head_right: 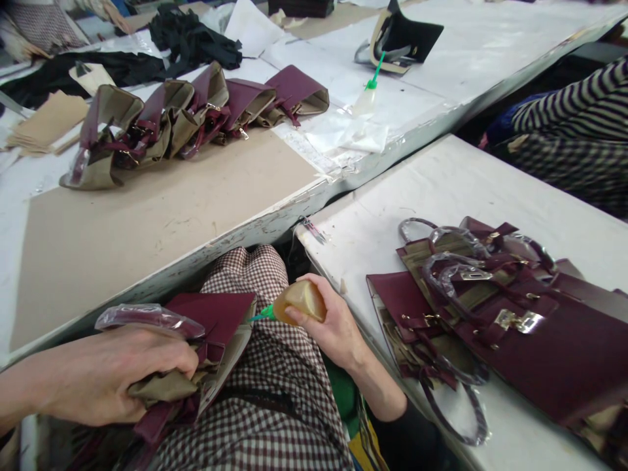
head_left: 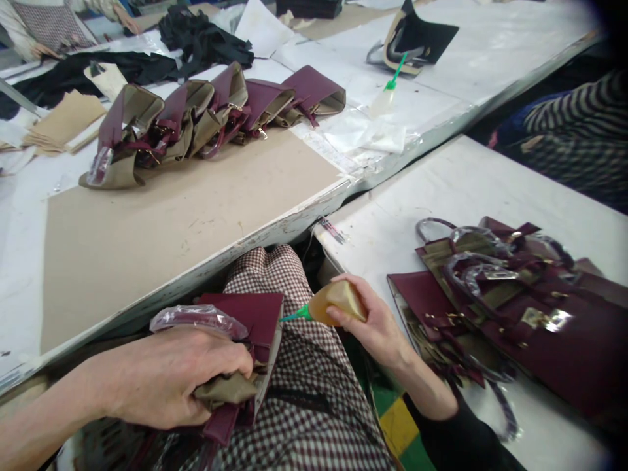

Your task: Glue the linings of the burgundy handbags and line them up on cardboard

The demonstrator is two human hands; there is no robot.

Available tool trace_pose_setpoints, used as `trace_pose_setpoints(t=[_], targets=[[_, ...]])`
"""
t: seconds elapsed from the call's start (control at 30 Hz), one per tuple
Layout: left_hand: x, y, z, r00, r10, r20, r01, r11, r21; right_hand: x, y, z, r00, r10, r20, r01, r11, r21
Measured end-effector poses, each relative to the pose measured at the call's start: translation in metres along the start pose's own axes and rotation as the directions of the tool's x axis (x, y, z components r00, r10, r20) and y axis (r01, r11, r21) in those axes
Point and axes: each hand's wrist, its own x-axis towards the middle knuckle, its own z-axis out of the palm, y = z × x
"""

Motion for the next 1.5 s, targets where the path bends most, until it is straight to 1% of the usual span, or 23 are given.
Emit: trace_pose_setpoints(t=[0.2,0.27,0.47,0.53,0.73,0.93,1.1,1.17,1.27,1.4,1.5], targets=[[0.004,0.001,0.001,1.0,0.005,0.008,-0.005,1.0,0.018,-0.003,0.004,0.005,0.999,-0.004,0.047,0.005,1.0,-0.016],[0.004,0.001,0.002,1.0,0.004,0.009,-0.004,1.0,0.022,-0.005,0.004,0.005,0.999,-0.008,0.044,0.009,1.0,-0.014],[0.003,0.001,0.005,1.0,0.027,0.013,-0.028,0.999,0.019,-0.005,0.006,0.009,0.998,-0.013,-0.065,0.011,1.0,-0.027],[0.003,0.002,0.004,0.999,0.031,0.008,-0.031,0.999,0.019,-0.003,0.007,0.012,0.997,-0.02,-0.075,0.017,0.999,-0.042],[0.005,0.003,0.006,1.0,0.015,0.005,-0.015,0.999,0.041,-0.005,0.007,0.012,1.0,0.012,-0.014,-0.012,1.0,-0.011],[0.001,0.002,0.01,1.0,-0.016,0.003,0.015,0.998,0.061,-0.012,0.005,0.008,0.997,0.061,-0.054,-0.058,0.997,0.044],[0.001,0.002,0.012,1.0,-0.005,0.005,0.004,0.998,0.059,-0.013,-0.001,0.01,0.998,0.067,0.007,-0.067,0.997,0.029],[0.002,0.002,0.013,1.0,0.003,0.017,-0.004,0.998,0.056,-0.012,-0.003,0.011,0.995,0.094,0.032,-0.096,0.994,0.052],[0.002,0.002,0.016,1.0,0.008,0.022,-0.009,0.998,0.062,-0.013,-0.004,0.01,0.984,0.167,0.07,-0.174,0.977,0.124],[0.001,0.0,0.018,0.999,0.005,0.035,-0.007,0.999,0.053,-0.021,-0.007,0.009,0.956,0.262,0.134,-0.288,0.924,0.249],[0.001,-0.001,0.018,0.999,0.003,0.043,-0.005,0.999,0.041,-0.027,-0.006,0.009,0.945,0.303,0.121,-0.326,0.888,0.323]])
